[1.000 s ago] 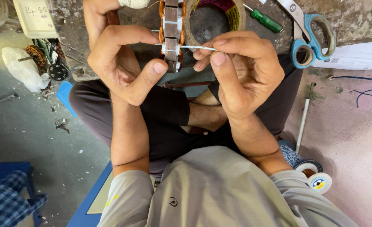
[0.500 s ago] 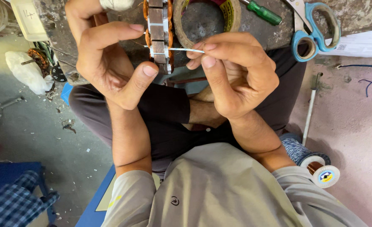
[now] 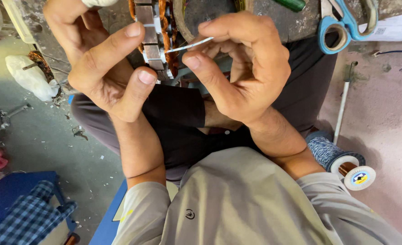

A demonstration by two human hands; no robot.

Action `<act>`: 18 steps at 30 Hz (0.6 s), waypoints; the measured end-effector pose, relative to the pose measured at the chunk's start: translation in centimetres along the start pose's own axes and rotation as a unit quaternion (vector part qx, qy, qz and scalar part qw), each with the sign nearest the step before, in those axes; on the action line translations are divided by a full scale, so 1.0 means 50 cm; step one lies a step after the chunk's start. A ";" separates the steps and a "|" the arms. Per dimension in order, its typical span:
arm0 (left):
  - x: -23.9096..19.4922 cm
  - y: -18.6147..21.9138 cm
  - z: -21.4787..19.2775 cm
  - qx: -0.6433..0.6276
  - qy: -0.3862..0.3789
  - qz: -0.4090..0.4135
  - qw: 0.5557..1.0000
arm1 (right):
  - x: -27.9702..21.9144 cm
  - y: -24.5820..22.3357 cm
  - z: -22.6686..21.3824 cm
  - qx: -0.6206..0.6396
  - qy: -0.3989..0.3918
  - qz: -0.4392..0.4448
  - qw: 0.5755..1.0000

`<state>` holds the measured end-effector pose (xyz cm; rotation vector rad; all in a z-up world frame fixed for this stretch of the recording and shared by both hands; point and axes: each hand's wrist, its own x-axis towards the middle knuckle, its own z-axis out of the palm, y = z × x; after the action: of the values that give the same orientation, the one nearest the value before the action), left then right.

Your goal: The person prepares insulating sleeves and wires for a fan stator by cutting small plastic tubes and threading copper wires through the stator components.

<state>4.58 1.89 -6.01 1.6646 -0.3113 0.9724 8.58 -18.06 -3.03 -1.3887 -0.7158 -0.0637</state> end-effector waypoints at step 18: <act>-0.016 -0.045 -0.014 -0.018 0.005 0.093 0.995 | 0.015 -0.043 -0.022 -0.120 -0.047 -0.083 0.988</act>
<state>5.23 3.08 -8.13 1.6185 -0.4820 1.1069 8.65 -19.25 -0.80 -1.5656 -0.9262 -0.2222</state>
